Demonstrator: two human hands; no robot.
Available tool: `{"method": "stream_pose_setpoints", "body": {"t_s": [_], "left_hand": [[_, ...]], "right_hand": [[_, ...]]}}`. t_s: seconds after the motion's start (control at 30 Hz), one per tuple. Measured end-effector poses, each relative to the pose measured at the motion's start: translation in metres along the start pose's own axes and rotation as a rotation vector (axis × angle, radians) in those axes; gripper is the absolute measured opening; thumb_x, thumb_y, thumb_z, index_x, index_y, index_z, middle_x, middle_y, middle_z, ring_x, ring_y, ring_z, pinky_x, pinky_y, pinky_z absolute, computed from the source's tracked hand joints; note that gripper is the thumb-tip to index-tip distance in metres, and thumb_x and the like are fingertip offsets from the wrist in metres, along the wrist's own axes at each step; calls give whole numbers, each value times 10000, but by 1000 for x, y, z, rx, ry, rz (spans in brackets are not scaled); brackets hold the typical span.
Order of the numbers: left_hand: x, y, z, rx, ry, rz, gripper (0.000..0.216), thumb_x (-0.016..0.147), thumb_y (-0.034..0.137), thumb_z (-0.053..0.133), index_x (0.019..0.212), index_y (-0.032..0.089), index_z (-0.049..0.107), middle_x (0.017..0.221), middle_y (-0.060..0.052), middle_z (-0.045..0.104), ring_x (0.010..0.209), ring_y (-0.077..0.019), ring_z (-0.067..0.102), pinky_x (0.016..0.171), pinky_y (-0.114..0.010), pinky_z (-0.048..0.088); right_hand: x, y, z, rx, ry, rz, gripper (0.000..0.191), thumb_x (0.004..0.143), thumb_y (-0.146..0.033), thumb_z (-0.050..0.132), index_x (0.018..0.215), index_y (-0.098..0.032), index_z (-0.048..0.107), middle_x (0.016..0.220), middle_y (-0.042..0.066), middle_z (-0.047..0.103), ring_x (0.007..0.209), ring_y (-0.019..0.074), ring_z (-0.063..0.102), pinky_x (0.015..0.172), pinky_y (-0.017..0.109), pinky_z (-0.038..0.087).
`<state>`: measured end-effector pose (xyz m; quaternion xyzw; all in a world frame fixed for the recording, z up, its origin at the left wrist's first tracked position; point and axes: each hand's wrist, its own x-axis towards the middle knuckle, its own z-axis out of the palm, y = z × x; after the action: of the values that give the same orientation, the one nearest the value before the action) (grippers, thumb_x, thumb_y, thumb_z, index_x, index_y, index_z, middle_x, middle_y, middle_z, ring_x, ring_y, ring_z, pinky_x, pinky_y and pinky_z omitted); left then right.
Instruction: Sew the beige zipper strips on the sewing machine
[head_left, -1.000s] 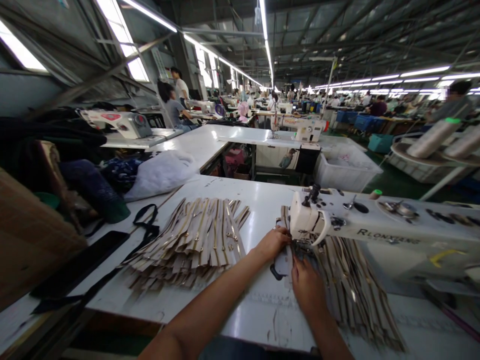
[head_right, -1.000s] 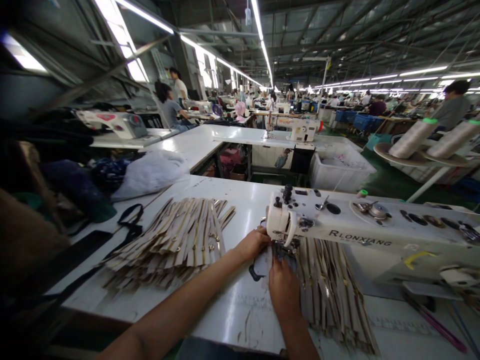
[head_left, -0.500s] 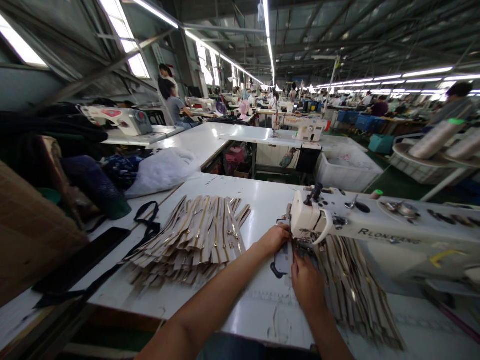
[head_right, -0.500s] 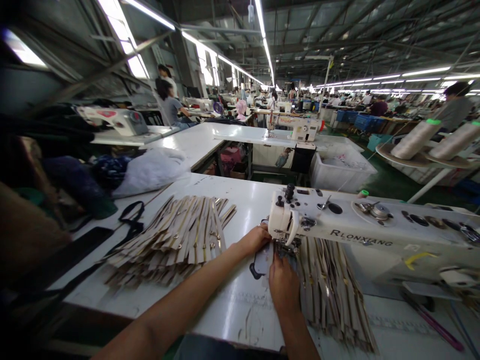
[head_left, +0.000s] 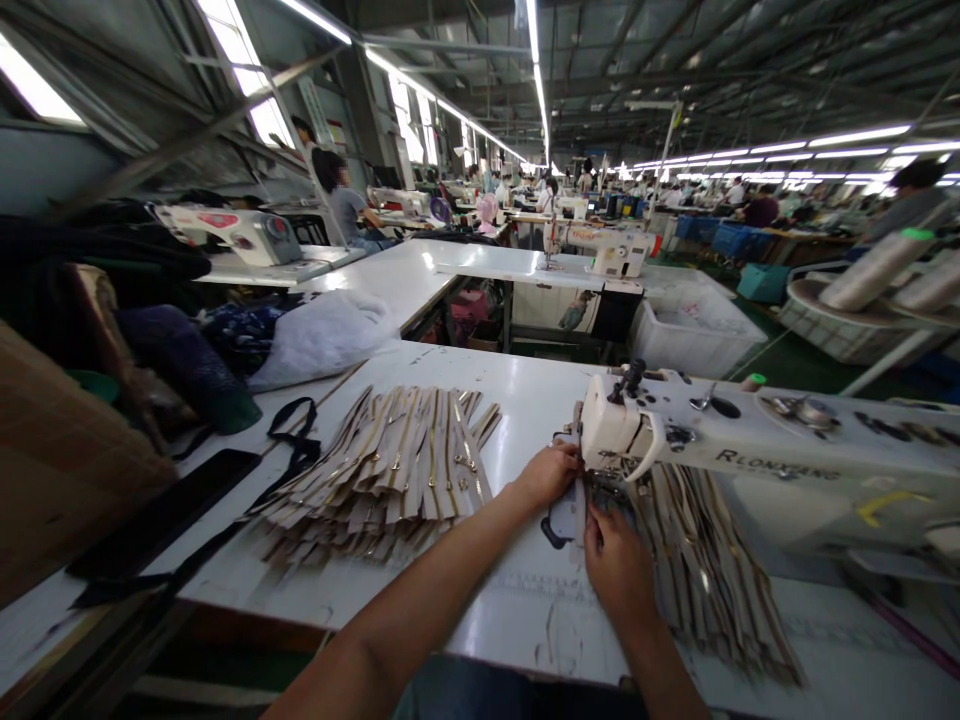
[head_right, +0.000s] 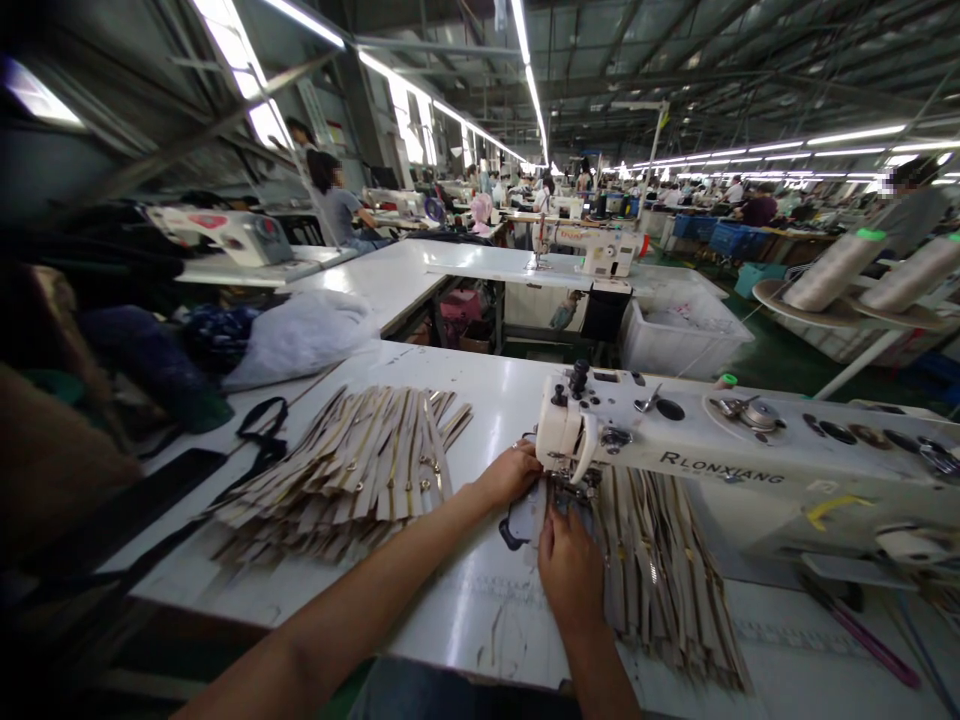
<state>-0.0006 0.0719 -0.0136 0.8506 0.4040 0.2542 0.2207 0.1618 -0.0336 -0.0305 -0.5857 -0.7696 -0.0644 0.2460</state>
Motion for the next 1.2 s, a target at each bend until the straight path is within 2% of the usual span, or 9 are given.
{"method": "stream_pose_setpoints", "body": {"t_s": [0.13,0.23,0.4,0.53,0.6,0.8,1.0,1.2], "left_hand": [[-11,12,-6,20,-45,39,118,838,225,620,905,164,696,1127,-87,616,1081,-242,547,1014,-388,412],[-15,17,-11,36,-77,39,185,811,236,662,982,167,675,1206,-94,581,1157,-253,515,1034,-381,406],[-14,20,-13,56,-79,-18,163,812,237,664,961,169,660,1126,-84,604,1109,-252,539,1007,-384,427],[-24,30,-9,87,18,-112,284,811,241,663,1074,157,600,1149,-98,565,1087,-251,533,973,-380,449],[-33,37,-7,100,64,-132,270,821,244,653,1071,164,590,1110,-93,559,1055,-248,532,943,-376,460],[-52,49,-3,-15,-11,164,284,901,160,521,1168,198,609,1119,-86,569,1040,-212,529,957,-341,438],[-53,49,-4,-39,-4,188,221,940,205,486,1071,167,660,1091,-102,579,1015,-210,535,941,-337,448],[-55,48,-2,-11,1,181,215,934,196,494,1071,169,657,1107,-104,572,1030,-211,530,949,-338,444]], "right_hand": [[0,-1,0,6,-26,14,352,929,-206,378,1100,-178,685,901,103,701,746,197,663,629,290,488],[2,-2,0,9,-47,26,344,924,-194,395,1108,-173,684,894,104,702,757,201,665,641,291,488],[4,-2,1,5,-68,30,329,916,-176,402,1069,-169,693,880,97,700,760,212,671,657,304,496],[5,-2,0,-19,-72,12,346,925,-175,384,1111,-169,676,946,110,697,787,220,675,654,313,506],[5,-2,-1,-8,-81,5,350,930,-166,368,1084,-165,682,963,118,692,806,218,673,666,313,509],[-3,-1,-8,162,-88,27,315,930,-166,369,1014,-141,672,919,110,664,827,211,654,744,328,512],[-19,-2,-12,283,-10,84,209,906,-175,427,978,-149,622,870,85,635,824,209,616,763,336,484],[-22,-3,-12,315,-4,77,147,890,-163,449,900,-176,595,825,55,603,784,192,587,743,314,463]]}}
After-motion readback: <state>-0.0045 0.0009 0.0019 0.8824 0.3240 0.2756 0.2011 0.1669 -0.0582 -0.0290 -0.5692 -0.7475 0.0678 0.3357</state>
